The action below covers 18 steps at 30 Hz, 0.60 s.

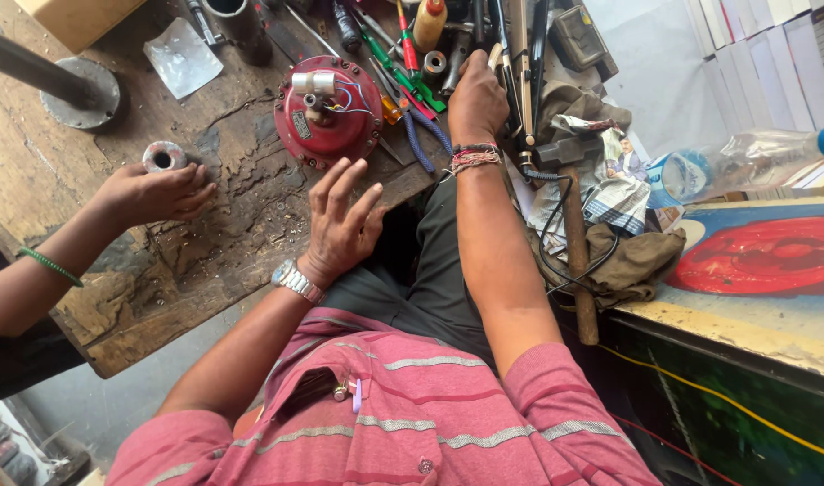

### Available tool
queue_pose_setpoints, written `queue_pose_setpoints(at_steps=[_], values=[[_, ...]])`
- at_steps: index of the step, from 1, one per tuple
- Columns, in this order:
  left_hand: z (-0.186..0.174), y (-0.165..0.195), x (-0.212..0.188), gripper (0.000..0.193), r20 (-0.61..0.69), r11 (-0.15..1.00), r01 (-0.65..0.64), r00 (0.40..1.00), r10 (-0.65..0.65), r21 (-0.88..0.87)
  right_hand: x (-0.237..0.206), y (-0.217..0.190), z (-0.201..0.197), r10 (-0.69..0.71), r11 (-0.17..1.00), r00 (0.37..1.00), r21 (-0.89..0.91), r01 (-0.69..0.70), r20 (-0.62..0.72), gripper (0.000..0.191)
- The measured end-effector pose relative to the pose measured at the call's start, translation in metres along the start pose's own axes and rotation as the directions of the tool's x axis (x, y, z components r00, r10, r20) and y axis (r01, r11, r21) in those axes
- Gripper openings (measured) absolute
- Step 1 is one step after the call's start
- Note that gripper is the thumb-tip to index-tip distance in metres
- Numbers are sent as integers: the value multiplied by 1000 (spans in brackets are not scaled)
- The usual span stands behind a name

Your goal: The person sits on the floor and uses pliers and a screwdriver to strip, twist, and connect wires on a red circular electrical component. They repeatedly adjust the wires and secure connections while a second person works nearby.

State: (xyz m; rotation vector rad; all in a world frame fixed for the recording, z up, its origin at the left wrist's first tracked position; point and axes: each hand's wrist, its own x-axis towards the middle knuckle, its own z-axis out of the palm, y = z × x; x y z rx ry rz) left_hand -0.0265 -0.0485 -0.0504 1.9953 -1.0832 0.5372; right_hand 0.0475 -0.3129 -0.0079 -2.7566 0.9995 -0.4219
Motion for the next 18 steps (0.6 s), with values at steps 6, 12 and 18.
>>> queue_pose_setpoints(at_steps=[6, 12, 18], values=[[-1, 7, -6, 42, 41, 997, 8, 999, -5, -77, -2, -2, -10, 50, 999, 998, -5, -50, 36, 9], [-3, 10, -1, 40, 73, 989, 12, 997, -1, -147, -4, -2, -5, 43, 997, 998, 60, -40, -45, 5], [8, 12, 10, 34, 83, 893, 271, 962, -259, -360, -17, 22, -4, 92, 419, 996, 906, -58, 21, 27]])
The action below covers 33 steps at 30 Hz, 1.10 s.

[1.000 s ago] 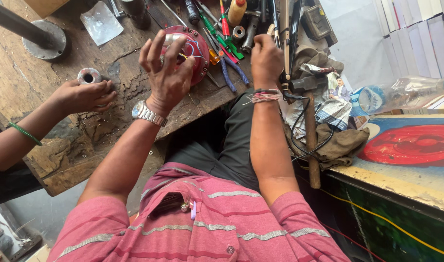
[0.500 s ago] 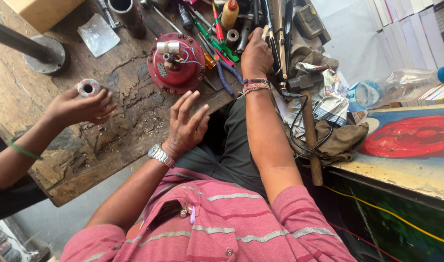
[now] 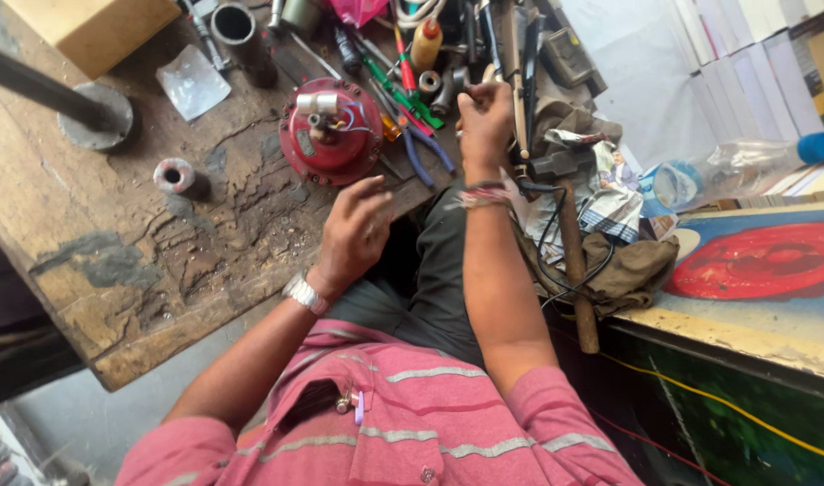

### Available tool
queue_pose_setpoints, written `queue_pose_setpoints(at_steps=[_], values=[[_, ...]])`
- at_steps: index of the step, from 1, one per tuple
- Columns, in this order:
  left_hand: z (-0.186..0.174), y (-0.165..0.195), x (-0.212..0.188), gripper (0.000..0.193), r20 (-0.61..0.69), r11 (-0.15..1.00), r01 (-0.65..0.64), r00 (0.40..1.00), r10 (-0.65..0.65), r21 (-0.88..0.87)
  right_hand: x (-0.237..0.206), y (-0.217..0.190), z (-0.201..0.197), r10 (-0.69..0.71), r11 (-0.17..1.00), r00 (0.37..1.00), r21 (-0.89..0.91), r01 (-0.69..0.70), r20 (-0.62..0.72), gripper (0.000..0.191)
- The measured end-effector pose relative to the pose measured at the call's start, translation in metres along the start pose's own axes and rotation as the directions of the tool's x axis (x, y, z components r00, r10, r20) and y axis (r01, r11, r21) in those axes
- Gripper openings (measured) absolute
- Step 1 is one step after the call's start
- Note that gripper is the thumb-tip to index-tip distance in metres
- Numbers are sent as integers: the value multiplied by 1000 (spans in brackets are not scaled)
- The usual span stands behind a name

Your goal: The person sits on the floor and uses pliers and a screwdriver to strip, twist, and connect wires on a red circular electrical component. They repeatedly adjust the wires and secure connections while a second person works nearby.

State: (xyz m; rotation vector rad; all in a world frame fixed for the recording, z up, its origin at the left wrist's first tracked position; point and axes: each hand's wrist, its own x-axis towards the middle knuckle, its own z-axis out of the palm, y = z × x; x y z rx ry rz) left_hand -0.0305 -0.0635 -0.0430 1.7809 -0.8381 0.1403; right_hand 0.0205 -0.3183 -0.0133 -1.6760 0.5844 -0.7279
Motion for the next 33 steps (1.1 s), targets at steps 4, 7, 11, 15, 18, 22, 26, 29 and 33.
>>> queue_pose_setpoints(at_steps=[4, 7, 11, 15, 18, 22, 26, 29, 33], values=[[11, -2, 30, 36, 44, 858, 330, 939, -341, -393, -25, -4, -8, 54, 673, 894, 645, -362, 445, 30], [13, -5, 68, 48, 38, 741, 281, 944, -327, -609, -42, -18, -4, -53, 634, 846, 672, -382, 530, 33], [1, 5, 87, 60, 53, 702, 206, 971, -233, -682, -54, -29, -2, -145, 737, 808, 607, -297, 571, 30], [-16, 13, 93, 63, 102, 778, 255, 965, -241, -574, -55, -28, -3, 48, 740, 820, 532, -413, 570, 25], [-22, 13, 91, 65, 113, 830, 194, 981, -158, -523, -52, -26, -3, 147, 651, 807, 559, -514, 571, 23], [-13, 7, 80, 55, 74, 816, 118, 993, -92, -566, -54, -28, -4, 181, 603, 789, 568, -560, 586, 17], [-3, -1, 74, 41, 110, 684, 243, 966, -232, -688, -61, -37, -6, 169, 707, 808, 502, -499, 564, 16], [-3, -4, 73, 22, 50, 758, 192, 977, -207, -623, -64, -48, -5, 120, 817, 857, 441, -372, 501, 15], [-6, -2, 74, 18, 52, 758, 223, 969, -242, -613, -70, -70, -7, -58, 955, 907, 286, -71, 417, 19]])
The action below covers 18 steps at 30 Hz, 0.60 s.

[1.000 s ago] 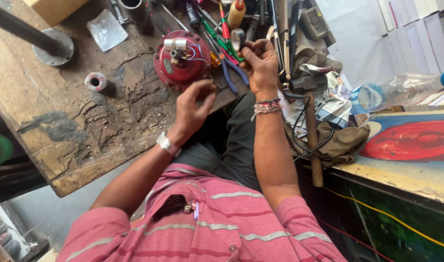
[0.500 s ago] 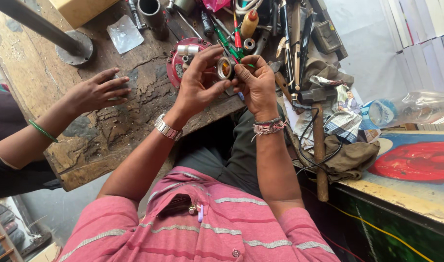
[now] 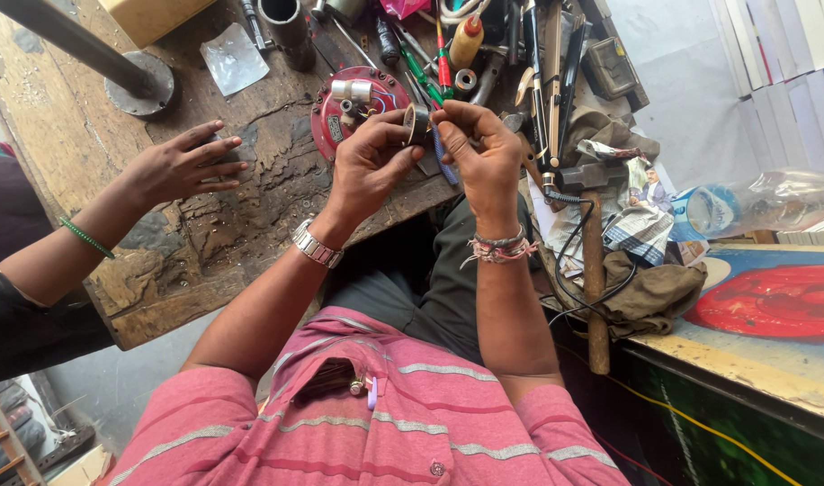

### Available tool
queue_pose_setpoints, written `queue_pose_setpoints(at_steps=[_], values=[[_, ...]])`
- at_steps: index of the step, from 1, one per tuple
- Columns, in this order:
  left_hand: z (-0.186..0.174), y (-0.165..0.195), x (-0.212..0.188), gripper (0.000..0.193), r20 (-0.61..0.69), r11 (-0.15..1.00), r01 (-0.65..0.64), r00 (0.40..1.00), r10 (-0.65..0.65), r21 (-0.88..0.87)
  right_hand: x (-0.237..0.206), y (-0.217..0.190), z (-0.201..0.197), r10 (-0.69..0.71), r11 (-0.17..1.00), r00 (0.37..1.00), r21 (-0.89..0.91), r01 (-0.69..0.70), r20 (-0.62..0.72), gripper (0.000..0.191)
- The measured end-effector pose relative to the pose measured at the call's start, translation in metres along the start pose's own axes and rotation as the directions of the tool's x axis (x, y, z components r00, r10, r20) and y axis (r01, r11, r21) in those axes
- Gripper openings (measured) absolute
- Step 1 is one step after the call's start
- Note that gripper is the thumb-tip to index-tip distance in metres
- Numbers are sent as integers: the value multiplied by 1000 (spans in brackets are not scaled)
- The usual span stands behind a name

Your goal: The person sits on the floor and uses pliers and a screwdriver to strip, twist, and connect wires on a red circular electrical component. They repeatedly adjust the wires and secure connections while a second person works nearby.

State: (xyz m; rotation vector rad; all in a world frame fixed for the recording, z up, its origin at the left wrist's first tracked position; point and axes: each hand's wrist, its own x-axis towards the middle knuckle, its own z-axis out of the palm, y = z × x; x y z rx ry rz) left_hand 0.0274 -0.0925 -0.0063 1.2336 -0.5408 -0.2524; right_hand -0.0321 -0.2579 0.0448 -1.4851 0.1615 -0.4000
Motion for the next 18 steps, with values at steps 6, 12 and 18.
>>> queue_pose_setpoints(at_steps=[6, 12, 18], values=[[4, 15, -3, 21, -9, 938, -133, 990, 143, 320, -12, -30, 6, -372, 747, 917, -538, 390, 148, 16], [8, 34, -5, 21, 38, 774, -259, 956, 292, 578, -12, -34, 13, -466, 609, 860, -631, 481, 206, 16], [6, 52, -4, 23, 165, 543, -374, 904, 393, 752, -10, -28, 12, -488, 569, 846, -657, 494, 214, 13]])
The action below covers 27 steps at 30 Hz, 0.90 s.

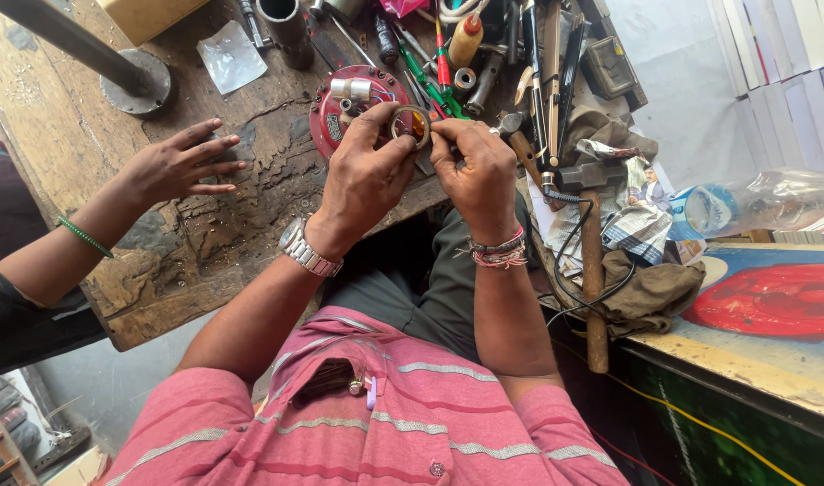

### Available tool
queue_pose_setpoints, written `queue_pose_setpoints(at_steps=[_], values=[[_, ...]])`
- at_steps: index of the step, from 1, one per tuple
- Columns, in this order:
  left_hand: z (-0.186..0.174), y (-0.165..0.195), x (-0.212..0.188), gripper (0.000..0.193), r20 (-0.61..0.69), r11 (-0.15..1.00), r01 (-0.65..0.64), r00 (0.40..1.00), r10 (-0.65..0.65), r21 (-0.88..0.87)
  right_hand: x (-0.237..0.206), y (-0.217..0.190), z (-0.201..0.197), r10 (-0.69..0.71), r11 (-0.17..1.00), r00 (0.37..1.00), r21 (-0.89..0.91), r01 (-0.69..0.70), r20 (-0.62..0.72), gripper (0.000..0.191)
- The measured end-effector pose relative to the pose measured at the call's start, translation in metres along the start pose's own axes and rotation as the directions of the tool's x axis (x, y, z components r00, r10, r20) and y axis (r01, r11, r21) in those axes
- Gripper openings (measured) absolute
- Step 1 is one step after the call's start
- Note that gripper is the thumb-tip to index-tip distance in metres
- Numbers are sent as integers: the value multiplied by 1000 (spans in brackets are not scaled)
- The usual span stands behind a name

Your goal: The person sits on the floor and uses pliers and a screwdriver to strip, twist, and connect wires on a red circular electrical component. They repeatedly adjust the wires and secure connections while a second person works nearby.

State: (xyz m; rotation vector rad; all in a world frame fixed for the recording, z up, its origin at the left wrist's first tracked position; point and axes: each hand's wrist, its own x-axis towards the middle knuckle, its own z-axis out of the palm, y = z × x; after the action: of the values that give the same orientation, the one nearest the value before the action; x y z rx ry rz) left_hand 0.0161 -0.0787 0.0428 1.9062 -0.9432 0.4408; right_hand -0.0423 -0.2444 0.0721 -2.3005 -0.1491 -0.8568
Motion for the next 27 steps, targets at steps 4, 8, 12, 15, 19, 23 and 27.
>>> queue_pose_setpoints(at_steps=[4, 8, 12, 15, 19, 23, 27], values=[[-12, 6, 5, 25, 48, 995, -81, 996, 78, 64, -6, 9, 8, -22, 997, 1000, -69, 20, -22, 11], [-21, 5, 11, 25, 101, 985, -17, 994, 35, -172, -13, 26, 11, 272, 936, 958, 205, -285, 91, 4], [-28, -14, 12, 17, 361, 796, 396, 901, -240, -458, -10, 36, 2, 467, 517, 810, 632, -577, 356, 7], [-27, -27, 8, 15, 517, 501, 611, 790, -331, -613, -8, 28, -7, 377, 496, 832, 670, -553, 407, 12], [-26, -42, 5, 18, 622, 403, 646, 754, -210, -648, -4, 15, -16, 107, 462, 858, 739, -491, 503, 41], [-25, -48, 4, 20, 694, 391, 673, 712, -112, -627, -6, 19, -16, 85, 603, 851, 653, -459, 519, 26], [-23, -43, 9, 21, 672, 368, 679, 721, -170, -635, -16, 31, -4, 206, 543, 867, 684, -487, 454, 14]])
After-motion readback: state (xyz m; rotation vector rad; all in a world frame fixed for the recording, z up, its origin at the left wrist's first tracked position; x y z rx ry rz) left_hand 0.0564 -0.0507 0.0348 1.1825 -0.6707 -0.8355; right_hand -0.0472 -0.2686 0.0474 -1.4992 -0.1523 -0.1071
